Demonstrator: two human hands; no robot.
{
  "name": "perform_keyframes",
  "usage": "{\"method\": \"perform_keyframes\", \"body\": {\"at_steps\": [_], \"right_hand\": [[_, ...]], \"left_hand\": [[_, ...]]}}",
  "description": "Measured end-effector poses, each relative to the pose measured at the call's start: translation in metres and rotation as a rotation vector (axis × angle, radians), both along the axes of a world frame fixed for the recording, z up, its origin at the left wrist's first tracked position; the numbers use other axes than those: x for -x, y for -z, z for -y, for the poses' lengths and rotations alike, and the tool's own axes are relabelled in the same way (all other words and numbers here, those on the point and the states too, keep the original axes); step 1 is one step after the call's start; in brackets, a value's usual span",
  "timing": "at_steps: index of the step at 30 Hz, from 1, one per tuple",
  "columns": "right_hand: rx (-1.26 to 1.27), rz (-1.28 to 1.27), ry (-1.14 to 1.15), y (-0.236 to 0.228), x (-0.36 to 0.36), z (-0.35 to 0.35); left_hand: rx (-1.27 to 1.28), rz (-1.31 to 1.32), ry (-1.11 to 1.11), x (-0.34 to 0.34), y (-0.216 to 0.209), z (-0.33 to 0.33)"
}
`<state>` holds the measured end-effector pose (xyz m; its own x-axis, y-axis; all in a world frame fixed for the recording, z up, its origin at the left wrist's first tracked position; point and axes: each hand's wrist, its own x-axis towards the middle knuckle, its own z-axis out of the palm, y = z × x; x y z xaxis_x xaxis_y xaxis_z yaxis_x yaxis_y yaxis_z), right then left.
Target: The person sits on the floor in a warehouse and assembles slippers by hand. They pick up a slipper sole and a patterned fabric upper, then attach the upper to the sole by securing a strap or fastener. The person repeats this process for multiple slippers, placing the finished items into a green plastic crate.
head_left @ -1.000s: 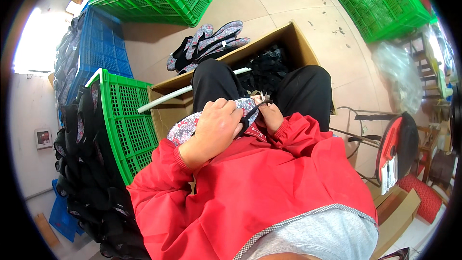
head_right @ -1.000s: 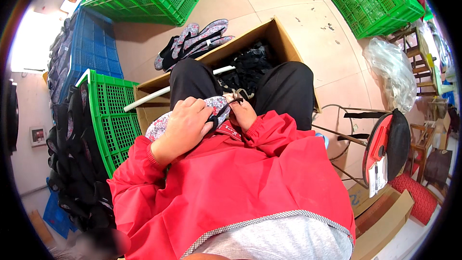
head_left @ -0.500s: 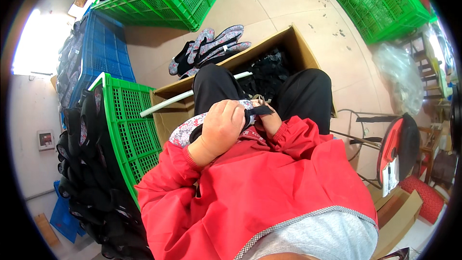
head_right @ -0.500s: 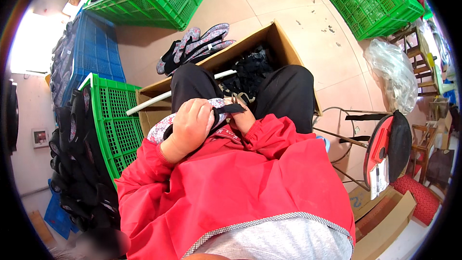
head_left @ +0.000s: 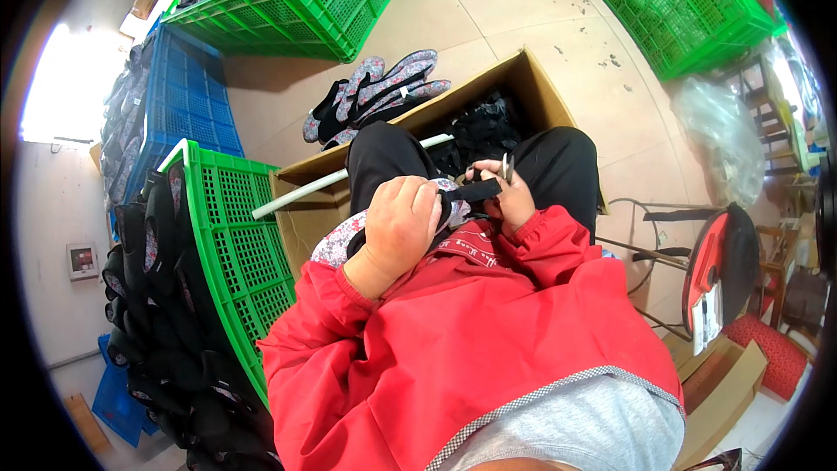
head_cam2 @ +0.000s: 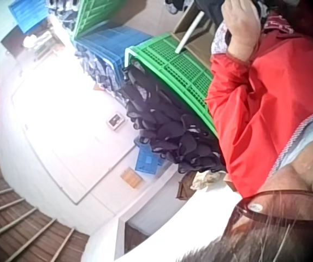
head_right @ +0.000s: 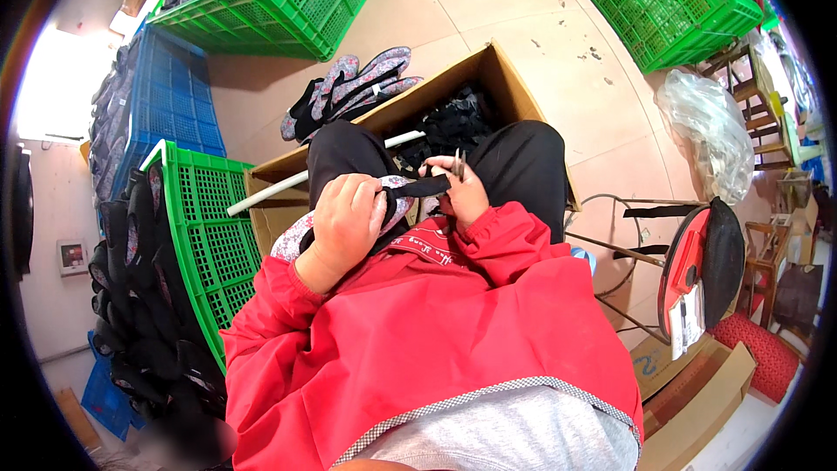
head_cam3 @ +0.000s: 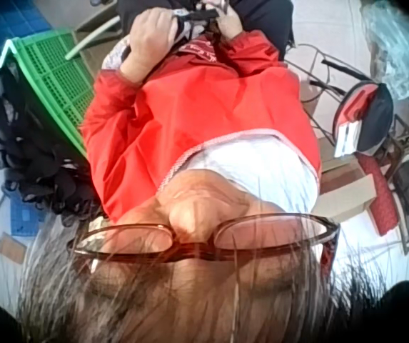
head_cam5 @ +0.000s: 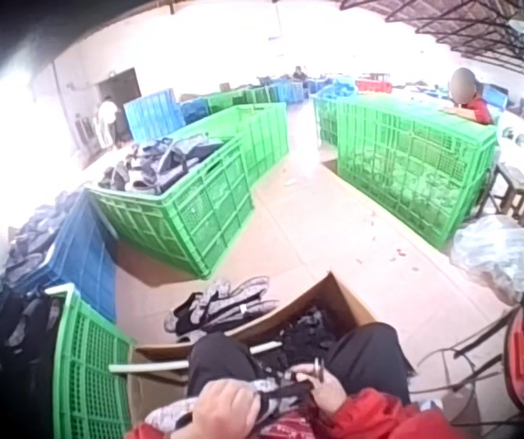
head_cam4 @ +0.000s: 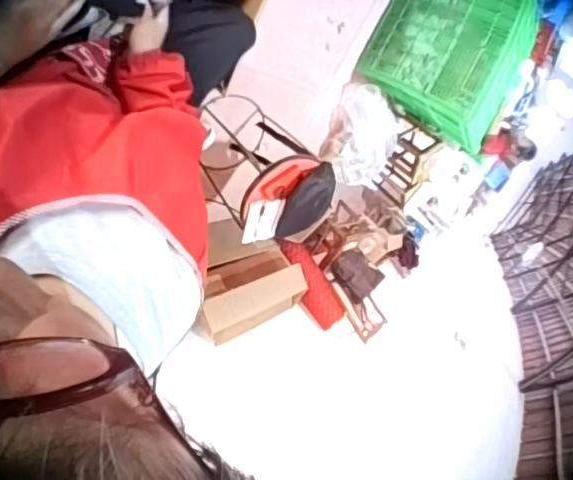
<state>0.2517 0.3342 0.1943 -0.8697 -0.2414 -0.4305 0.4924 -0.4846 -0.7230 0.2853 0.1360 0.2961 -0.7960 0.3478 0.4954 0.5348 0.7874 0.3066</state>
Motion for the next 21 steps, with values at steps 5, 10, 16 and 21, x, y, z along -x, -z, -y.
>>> {"method": "perform_keyframes", "body": {"at_steps": [5,10,16,21], "right_hand": [[-0.022,-0.114,0.175,0.005,0.007,-0.017],[-0.014,-0.276,0.022,-0.028,-0.004,-0.018],[-0.12,-0.546,-0.284,-0.023,-0.028,-0.002],[-0.018,-0.509,-0.237,-0.001,-0.035,0.01]], "left_hand": [[-0.031,-0.008,-0.04,0.002,0.003,0.0],[-0.098,-0.045,-0.057,0.004,0.004,-0.005],[-0.183,-0.001,-0.131,0.007,0.013,-0.011],[-0.242,0.052,-0.215,0.009,0.02,-0.014]]}}
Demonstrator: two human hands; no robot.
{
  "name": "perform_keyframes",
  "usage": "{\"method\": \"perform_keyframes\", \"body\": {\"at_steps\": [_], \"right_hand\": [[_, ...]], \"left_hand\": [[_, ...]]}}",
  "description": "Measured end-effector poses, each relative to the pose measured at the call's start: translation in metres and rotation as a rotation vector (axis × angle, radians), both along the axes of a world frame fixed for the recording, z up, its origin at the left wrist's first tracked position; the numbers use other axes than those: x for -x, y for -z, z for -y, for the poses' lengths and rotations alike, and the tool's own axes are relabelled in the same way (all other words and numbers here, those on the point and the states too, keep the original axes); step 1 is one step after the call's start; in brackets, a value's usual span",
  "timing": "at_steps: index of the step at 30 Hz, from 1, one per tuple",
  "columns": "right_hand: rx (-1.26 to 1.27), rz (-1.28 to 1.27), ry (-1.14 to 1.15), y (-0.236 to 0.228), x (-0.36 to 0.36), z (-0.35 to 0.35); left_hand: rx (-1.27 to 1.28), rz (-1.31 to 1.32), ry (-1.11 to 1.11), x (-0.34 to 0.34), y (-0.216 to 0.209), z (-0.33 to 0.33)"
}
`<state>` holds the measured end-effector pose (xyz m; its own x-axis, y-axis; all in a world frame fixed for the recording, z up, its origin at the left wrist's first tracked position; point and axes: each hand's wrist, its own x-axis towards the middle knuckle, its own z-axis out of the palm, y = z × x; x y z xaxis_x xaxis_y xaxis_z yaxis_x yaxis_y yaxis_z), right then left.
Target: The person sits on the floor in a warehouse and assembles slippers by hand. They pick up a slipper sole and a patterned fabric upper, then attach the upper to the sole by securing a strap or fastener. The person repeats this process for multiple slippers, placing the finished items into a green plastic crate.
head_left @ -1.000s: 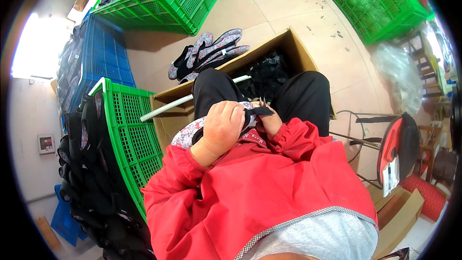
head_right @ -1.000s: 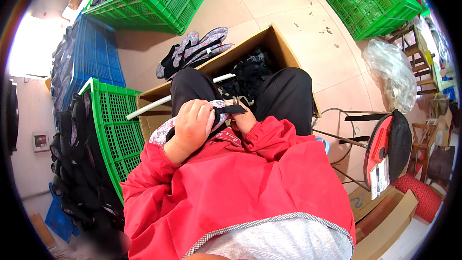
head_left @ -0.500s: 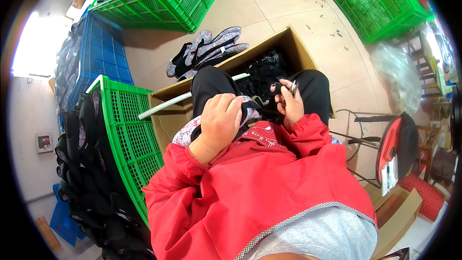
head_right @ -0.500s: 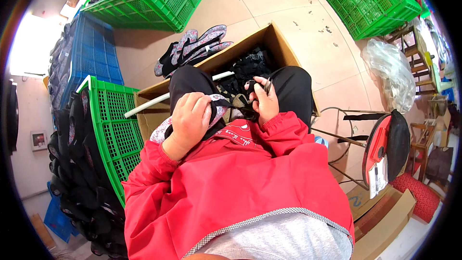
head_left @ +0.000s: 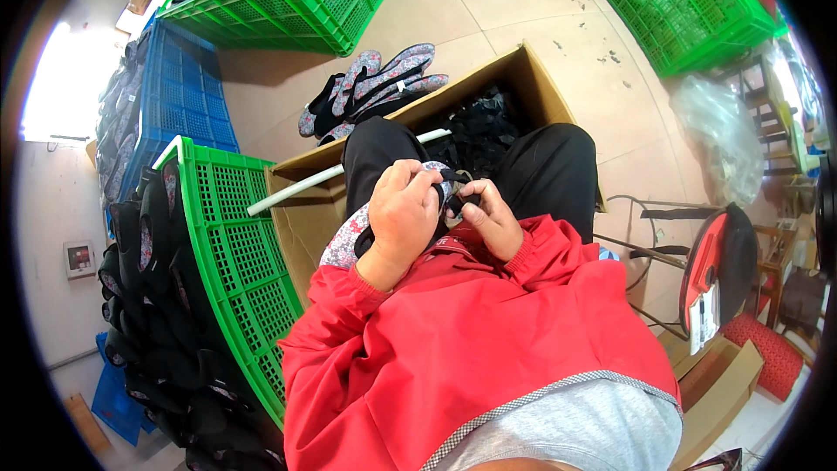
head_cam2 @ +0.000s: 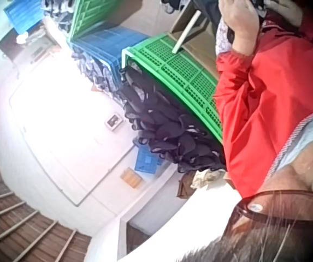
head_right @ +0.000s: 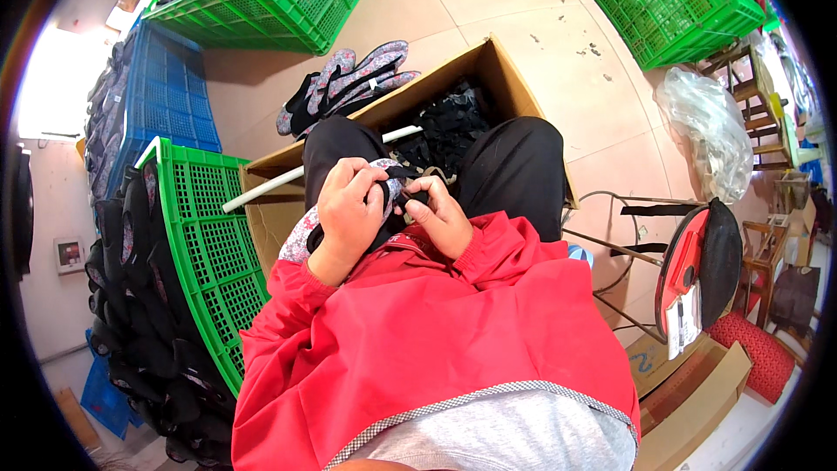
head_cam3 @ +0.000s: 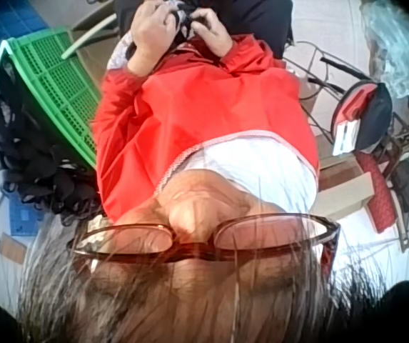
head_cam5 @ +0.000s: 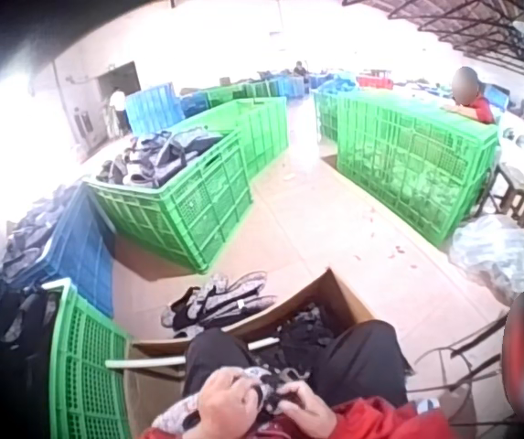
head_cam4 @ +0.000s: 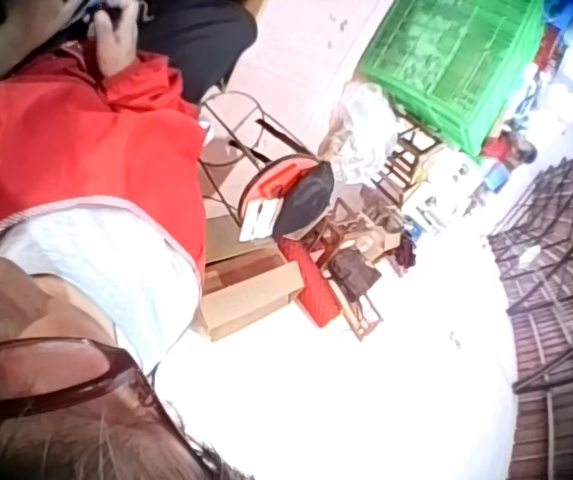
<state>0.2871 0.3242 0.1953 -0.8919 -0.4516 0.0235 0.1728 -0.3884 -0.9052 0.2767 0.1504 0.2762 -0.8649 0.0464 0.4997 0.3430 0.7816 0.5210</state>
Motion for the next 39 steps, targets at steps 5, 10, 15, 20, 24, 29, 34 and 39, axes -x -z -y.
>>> {"method": "perform_keyframes", "body": {"at_steps": [5,10,15,20,24,29,34,39], "right_hand": [[0.014,0.061,0.082,0.0,-0.008,0.013],[-0.179,-0.049,0.143,0.009,-0.008,0.018],[-0.166,-0.058,0.195,0.015,-0.01,0.024],[-0.253,-0.128,0.268,0.016,-0.012,0.031],[-0.315,-0.185,0.302,0.016,-0.012,0.033],[-0.204,-0.052,0.281,0.008,-0.013,0.034],[-0.27,-0.125,0.316,0.02,-0.011,0.035],[-0.318,-0.174,0.336,0.017,-0.01,0.035]], "left_hand": [[-0.027,0.02,-0.065,0.001,0.007,-0.005],[-0.013,0.004,-0.08,0.001,0.008,-0.008],[-0.026,0.003,-0.091,0.004,0.011,-0.009],[-0.033,0.014,-0.107,0.005,0.01,-0.01],[-0.048,0.025,-0.111,0.005,0.013,-0.01],[-0.061,0.052,-0.117,0.005,0.013,-0.01],[-0.055,0.058,-0.122,0.006,0.012,-0.011],[-0.051,0.057,-0.128,0.006,0.013,-0.011]]}}
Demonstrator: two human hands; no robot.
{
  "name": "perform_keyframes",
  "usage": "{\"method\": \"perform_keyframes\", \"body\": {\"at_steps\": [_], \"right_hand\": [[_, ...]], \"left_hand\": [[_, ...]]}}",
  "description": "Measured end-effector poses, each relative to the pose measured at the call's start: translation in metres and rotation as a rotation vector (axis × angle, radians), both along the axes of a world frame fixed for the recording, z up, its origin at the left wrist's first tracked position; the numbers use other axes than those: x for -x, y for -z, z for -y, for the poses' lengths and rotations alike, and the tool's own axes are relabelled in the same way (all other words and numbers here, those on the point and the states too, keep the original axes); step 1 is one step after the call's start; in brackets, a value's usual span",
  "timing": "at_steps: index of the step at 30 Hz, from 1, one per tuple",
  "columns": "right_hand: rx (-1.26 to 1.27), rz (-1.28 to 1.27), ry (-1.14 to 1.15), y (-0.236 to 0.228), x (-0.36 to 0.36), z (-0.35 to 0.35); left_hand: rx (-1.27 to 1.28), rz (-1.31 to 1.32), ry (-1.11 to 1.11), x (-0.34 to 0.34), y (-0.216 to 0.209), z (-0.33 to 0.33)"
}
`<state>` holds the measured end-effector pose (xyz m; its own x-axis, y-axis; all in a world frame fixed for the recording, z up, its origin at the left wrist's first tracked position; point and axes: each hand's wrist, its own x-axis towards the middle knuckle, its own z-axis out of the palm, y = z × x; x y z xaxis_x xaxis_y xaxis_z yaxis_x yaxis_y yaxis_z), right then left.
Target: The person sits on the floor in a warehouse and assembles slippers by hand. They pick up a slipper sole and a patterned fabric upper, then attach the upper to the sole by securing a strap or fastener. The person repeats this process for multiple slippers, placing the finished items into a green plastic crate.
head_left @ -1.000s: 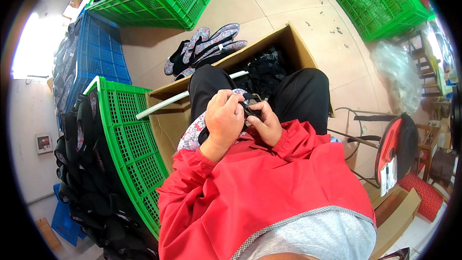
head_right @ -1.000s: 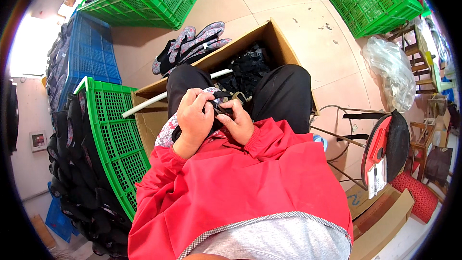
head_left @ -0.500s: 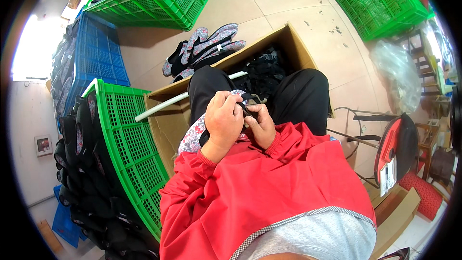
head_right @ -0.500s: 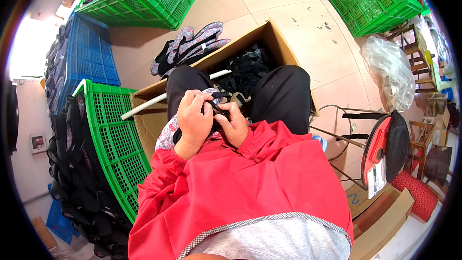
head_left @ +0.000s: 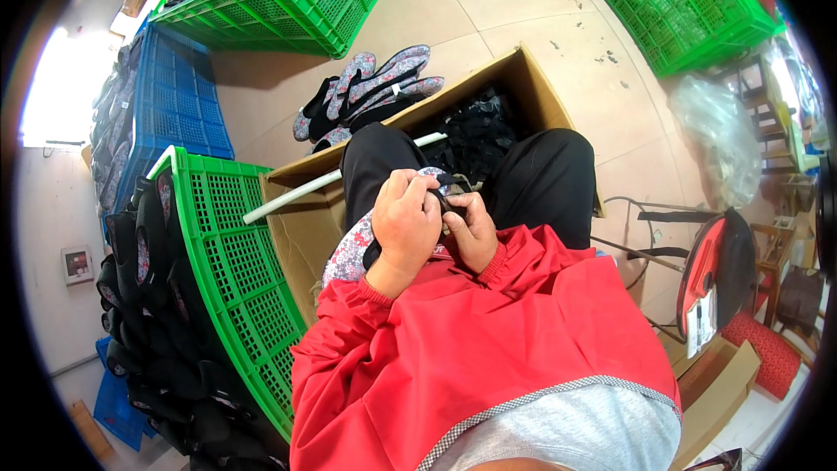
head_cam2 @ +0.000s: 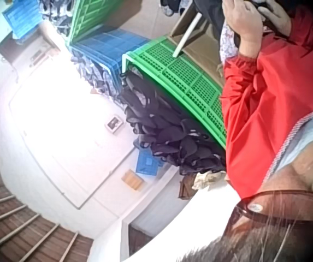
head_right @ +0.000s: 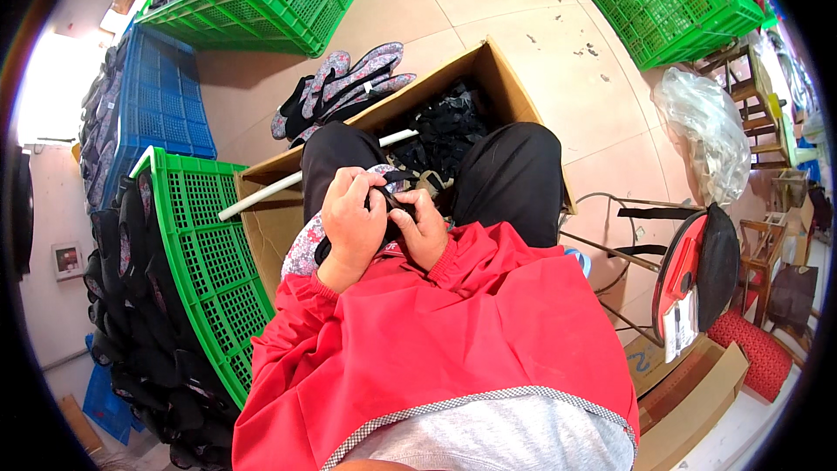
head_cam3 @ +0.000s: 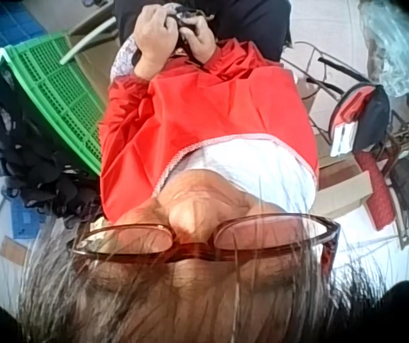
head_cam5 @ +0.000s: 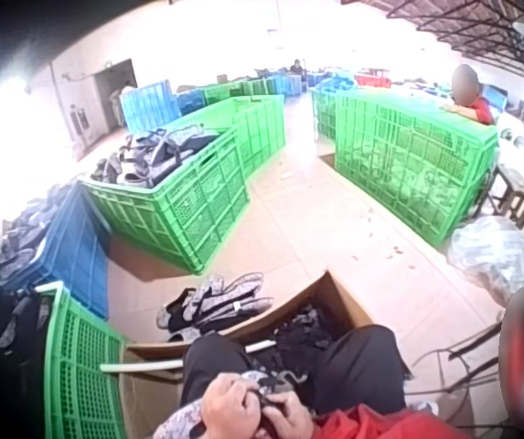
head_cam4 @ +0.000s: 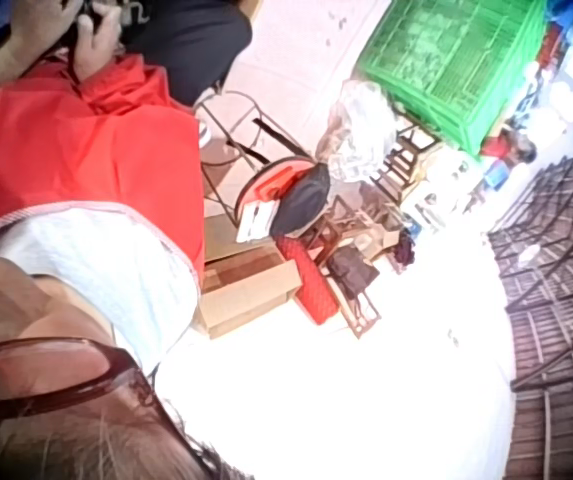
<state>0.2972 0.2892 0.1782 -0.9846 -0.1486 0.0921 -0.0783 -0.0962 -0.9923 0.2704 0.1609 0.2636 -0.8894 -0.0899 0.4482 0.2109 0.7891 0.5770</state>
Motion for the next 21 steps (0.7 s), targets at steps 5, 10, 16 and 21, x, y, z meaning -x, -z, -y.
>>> {"method": "perform_keyframes", "body": {"at_steps": [5,10,16,21], "right_hand": [[0.02,0.05,0.0,0.002,0.0,0.0],[0.017,0.038,-0.01,-0.007,0.0,0.0],[0.371,0.189,-0.048,0.002,0.005,0.0],[0.459,0.322,0.044,-0.008,0.02,-0.01]], "left_hand": [[0.004,-0.01,-0.008,0.002,0.002,-0.001],[0.013,-0.014,-0.012,0.001,0.003,0.0],[-0.004,-0.025,0.015,-0.001,0.002,0.002],[-0.038,-0.024,0.017,-0.003,0.0,0.001]]}}
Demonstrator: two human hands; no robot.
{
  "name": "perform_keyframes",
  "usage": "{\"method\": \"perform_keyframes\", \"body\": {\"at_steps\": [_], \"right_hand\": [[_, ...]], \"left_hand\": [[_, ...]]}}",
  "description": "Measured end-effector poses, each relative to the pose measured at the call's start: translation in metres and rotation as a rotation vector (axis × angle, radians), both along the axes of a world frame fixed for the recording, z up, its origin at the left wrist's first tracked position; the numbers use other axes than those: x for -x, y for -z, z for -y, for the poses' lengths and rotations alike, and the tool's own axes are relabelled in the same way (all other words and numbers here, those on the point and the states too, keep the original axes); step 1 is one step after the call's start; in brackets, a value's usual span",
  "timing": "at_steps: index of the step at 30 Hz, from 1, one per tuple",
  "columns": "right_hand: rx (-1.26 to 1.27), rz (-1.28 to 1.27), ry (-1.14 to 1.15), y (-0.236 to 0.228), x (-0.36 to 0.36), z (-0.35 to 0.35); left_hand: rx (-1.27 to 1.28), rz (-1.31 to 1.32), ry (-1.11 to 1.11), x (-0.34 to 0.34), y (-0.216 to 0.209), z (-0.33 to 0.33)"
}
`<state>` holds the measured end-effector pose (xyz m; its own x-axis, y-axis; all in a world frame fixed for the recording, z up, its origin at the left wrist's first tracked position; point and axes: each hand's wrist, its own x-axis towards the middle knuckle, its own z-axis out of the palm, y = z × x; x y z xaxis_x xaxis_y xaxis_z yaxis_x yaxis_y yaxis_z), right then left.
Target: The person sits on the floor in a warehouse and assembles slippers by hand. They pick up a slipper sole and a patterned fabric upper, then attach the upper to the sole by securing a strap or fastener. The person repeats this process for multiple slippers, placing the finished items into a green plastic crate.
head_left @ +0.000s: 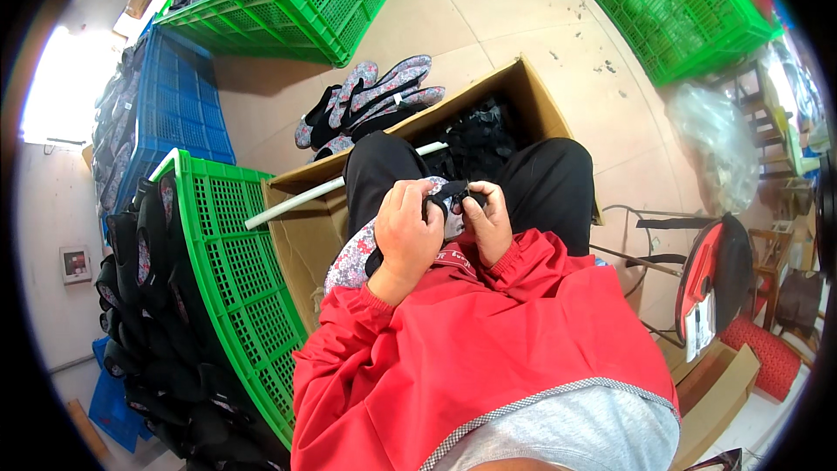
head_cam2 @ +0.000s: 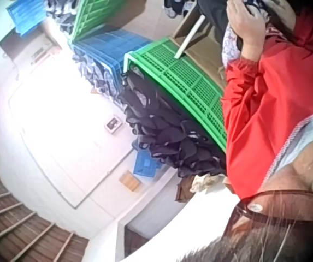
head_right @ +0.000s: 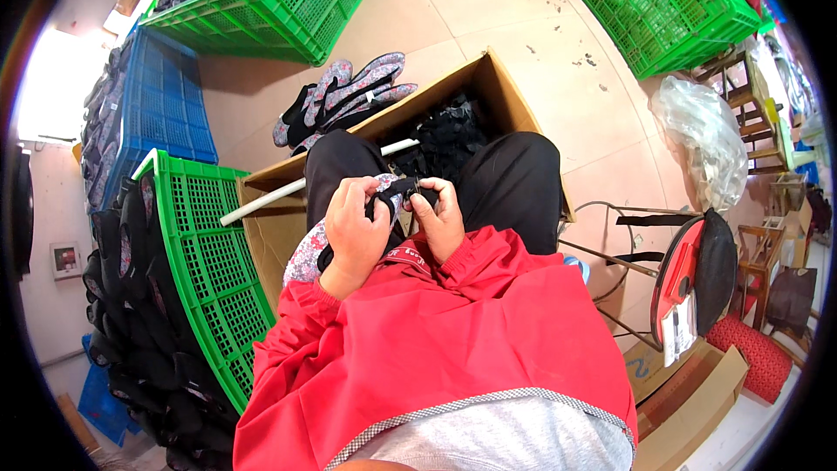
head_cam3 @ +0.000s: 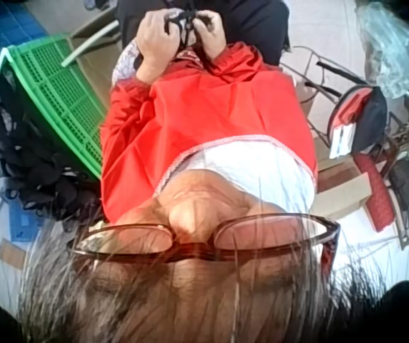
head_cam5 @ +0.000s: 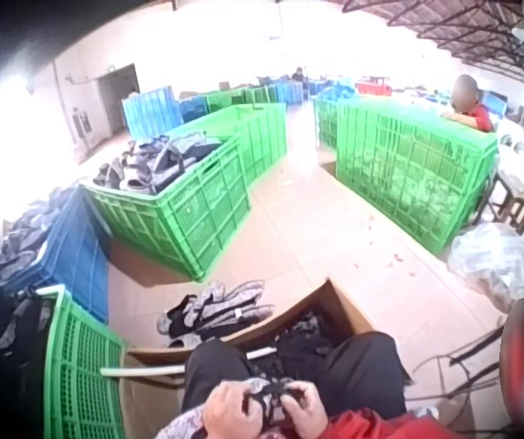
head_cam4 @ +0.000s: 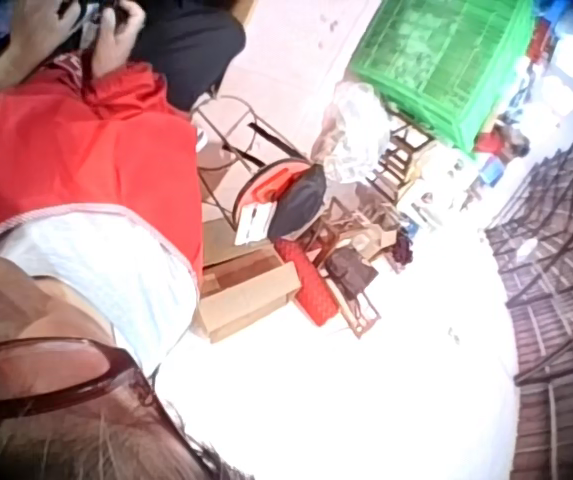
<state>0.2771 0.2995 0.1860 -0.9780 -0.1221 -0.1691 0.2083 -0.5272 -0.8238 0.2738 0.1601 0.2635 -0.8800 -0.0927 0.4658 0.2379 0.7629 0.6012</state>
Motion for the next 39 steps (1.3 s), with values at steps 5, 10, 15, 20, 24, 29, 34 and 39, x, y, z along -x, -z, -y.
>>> {"method": "perform_keyframes", "body": {"at_steps": [5,10,15,20,24,29,34,39], "right_hand": [[0.041,0.151,-0.063,-0.017,0.014,-0.01],[-0.033,0.137,-0.072,-0.029,0.024,-0.013],[-0.088,0.079,-0.118,-0.039,0.028,-0.013],[-0.192,-0.109,-0.18,-0.043,0.028,-0.009],[-0.157,-0.067,-0.204,-0.042,0.025,-0.009],[-0.06,-0.055,-0.224,-0.024,0.028,-0.017],[0.126,0.042,-0.351,-0.03,0.025,-0.019],[0.262,0.084,-0.419,-0.013,0.022,-0.026]], "left_hand": [[0.012,0.005,0.031,-0.003,-0.004,0.001],[0.008,0.01,0.053,-0.003,-0.005,0.003],[0.033,0.01,0.068,-0.004,-0.008,0.004],[0.073,0.001,0.068,-0.007,-0.012,0.004],[0.183,0.088,0.083,-0.017,-0.027,0.003],[0.32,0.358,0.34,-0.044,-0.101,0.024],[0.381,0.462,0.641,-0.03,-0.142,0.061],[0.348,0.644,1.104,-0.018,-0.166,0.064]]}}
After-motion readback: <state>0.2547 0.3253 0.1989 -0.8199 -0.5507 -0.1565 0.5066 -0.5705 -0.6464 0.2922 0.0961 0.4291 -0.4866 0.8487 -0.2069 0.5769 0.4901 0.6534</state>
